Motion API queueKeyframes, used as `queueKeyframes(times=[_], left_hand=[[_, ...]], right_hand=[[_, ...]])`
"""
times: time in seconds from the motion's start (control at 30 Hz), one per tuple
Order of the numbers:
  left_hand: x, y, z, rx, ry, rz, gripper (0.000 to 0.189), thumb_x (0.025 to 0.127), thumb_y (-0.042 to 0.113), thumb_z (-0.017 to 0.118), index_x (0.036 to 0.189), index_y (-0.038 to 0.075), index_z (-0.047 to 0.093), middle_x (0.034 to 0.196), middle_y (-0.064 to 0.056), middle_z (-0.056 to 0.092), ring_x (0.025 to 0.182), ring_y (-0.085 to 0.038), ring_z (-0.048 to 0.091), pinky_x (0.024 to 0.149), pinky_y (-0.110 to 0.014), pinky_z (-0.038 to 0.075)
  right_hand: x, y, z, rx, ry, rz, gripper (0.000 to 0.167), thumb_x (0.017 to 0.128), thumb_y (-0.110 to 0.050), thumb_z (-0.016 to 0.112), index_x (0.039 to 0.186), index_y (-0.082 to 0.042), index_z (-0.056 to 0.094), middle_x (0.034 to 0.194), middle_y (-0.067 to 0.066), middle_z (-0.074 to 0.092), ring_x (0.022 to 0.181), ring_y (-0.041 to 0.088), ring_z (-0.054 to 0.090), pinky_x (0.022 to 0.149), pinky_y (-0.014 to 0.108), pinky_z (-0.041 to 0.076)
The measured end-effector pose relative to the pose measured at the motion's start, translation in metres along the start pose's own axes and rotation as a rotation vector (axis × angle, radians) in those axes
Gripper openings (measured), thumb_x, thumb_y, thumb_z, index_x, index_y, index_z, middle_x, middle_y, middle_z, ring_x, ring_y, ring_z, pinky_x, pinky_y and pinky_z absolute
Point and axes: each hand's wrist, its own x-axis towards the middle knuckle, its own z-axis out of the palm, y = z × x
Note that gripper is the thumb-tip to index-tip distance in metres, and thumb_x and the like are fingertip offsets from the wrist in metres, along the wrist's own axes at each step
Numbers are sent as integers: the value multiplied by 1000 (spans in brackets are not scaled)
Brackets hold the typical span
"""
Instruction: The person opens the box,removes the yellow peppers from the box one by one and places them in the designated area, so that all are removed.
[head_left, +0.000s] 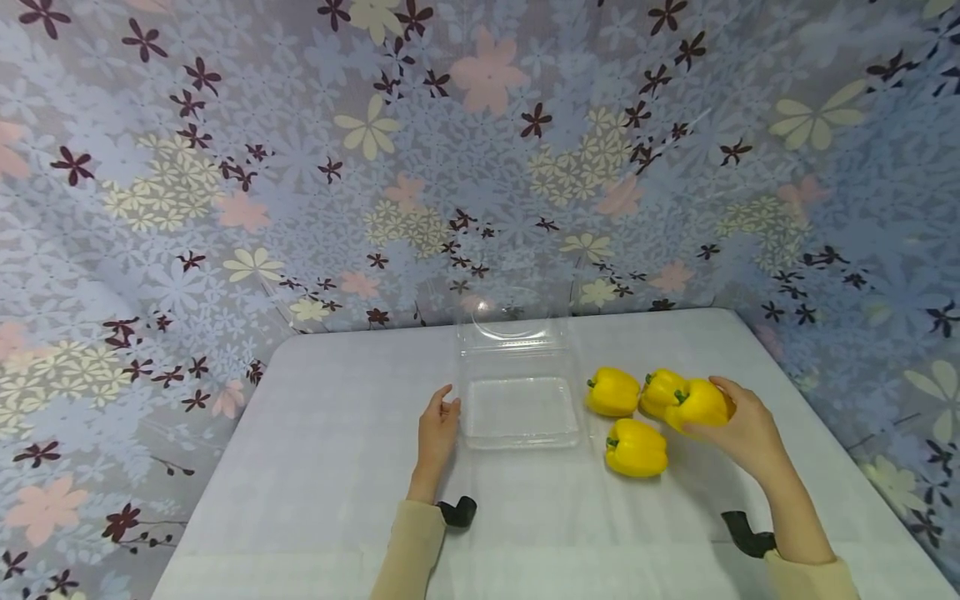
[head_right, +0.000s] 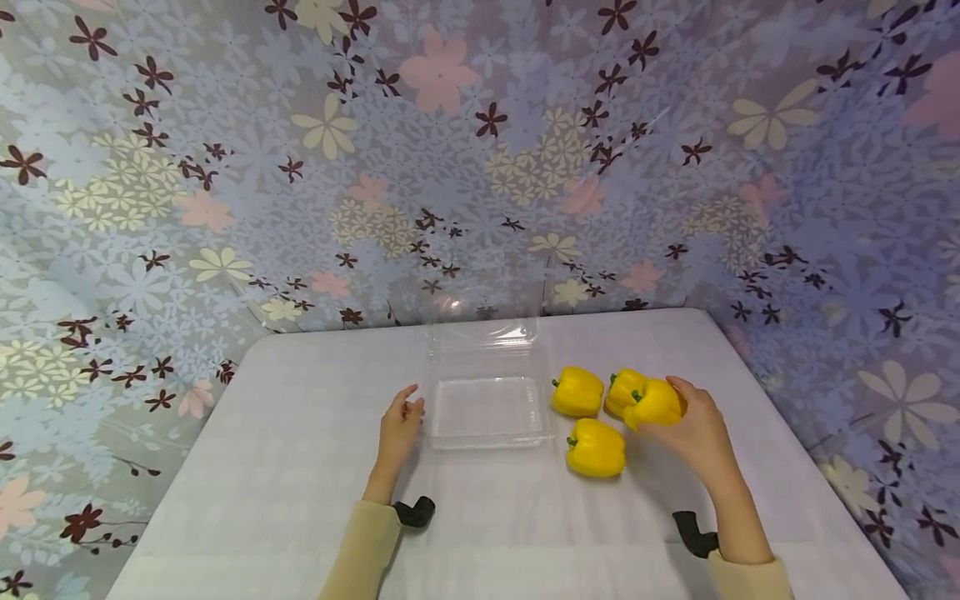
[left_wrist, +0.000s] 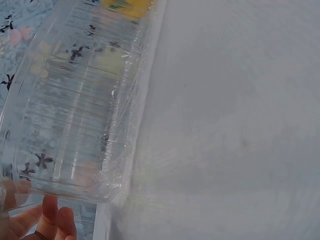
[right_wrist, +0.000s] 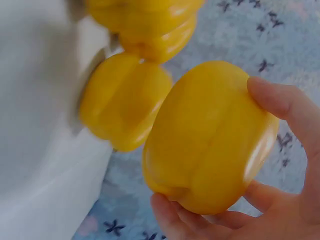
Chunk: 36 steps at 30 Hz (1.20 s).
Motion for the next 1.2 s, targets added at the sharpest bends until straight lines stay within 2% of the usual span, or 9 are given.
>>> queueKeyframes(times=[0.2, 0.5, 0.87, 1.2], left_hand=[[1, 0, -1, 0, -2, -3, 35, 95, 16, 56, 128, 3, 57, 83, -13, 63, 62, -5, 49, 56, -20, 41], [1, 0, 0, -19, 1, 9, 35, 95, 15, 56, 127, 1, 56, 82, -14, 64, 62, -5, 50, 56, -20, 42], [1, 3, 3, -17, -1, 5, 35, 95, 15, 57, 127, 2, 57, 82, -13, 64, 64, -6, 50, 59, -20, 42], [0, 0, 1, -21, 3, 10, 36, 95, 15, 57, 127, 0, 56, 80, -12, 62, 60, -4, 47, 56, -18, 40]], right_hand=[[-10, 27, 1, -47, -88, 67, 97, 79, -37, 75, 143, 13, 24, 137, 45, 29, 121, 60, 30, 94, 73, 29], [-12, 45, 20, -79, -187, 48, 98, 73, -33, 79, 140, 16, 27, 133, 45, 32, 118, 59, 34, 94, 71, 30], [-11, 52, 30, -48, -162, -44, 90, 65, -22, 84, 133, 12, 36, 125, 41, 38, 113, 54, 40, 93, 69, 32], [-12, 53, 33, -18, -191, -63, 89, 69, -23, 83, 135, 11, 34, 127, 39, 37, 114, 53, 39, 93, 70, 30]])
